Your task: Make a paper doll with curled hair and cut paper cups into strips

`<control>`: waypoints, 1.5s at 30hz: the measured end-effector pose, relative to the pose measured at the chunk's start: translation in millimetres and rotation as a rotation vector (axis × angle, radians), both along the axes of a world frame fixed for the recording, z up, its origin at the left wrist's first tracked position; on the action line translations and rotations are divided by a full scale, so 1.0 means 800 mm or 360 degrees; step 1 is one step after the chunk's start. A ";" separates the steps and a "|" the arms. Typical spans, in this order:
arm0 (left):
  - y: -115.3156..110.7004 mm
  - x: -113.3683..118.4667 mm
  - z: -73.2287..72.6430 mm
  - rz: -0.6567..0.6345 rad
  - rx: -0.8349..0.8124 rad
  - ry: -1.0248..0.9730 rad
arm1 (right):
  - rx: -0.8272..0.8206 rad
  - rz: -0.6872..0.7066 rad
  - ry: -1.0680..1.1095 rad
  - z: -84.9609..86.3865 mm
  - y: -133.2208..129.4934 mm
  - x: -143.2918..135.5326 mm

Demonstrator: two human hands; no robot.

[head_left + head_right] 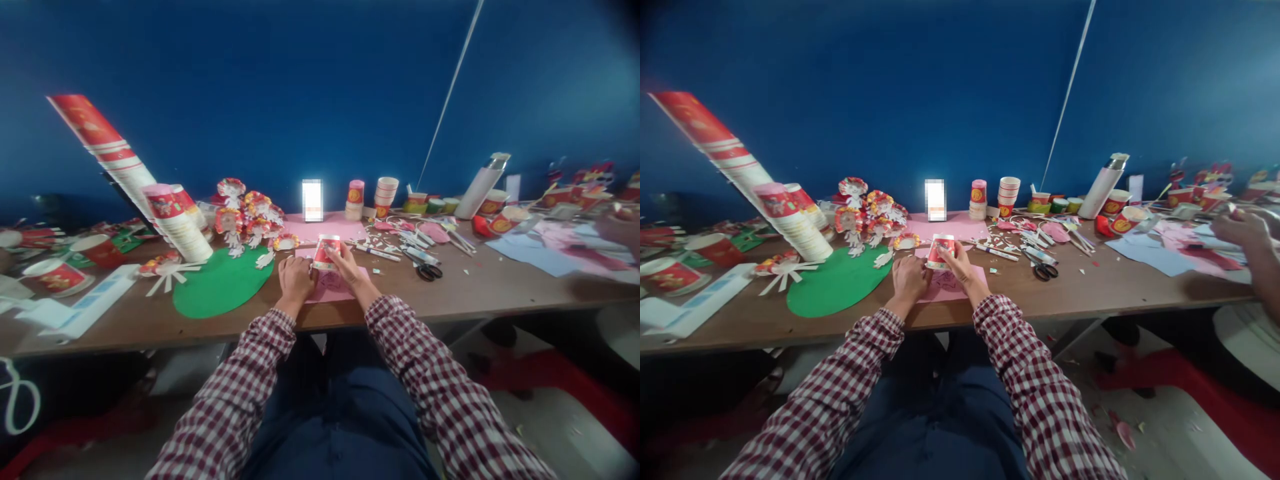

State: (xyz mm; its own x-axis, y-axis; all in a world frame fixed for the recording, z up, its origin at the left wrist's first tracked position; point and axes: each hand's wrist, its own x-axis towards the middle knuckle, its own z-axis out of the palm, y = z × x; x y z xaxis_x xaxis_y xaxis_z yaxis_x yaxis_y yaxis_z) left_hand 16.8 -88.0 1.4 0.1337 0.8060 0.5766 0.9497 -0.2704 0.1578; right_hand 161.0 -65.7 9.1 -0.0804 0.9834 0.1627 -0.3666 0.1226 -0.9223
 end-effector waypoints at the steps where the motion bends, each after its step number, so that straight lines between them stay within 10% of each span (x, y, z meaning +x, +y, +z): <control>1: 0.001 -0.001 0.000 -0.0015 -0.0031 0.0029 | 0.0000 0.0038 -0.0010 0.000 -0.002 0.000; 45: 0.005 -0.004 -0.005 -0.0116 0.0013 0.0053 | -0.0108 0.0146 0.0159 -0.003 -0.005 0.000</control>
State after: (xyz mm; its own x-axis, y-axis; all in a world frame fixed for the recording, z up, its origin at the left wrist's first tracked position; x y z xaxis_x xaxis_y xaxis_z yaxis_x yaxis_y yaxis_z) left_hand 13.5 -84.2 -2.3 0.2110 0.7886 0.5776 0.9321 -0.3403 0.1242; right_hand 160.8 -70.0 6.6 -0.1574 0.9817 0.1075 -0.4637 0.0226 -0.8857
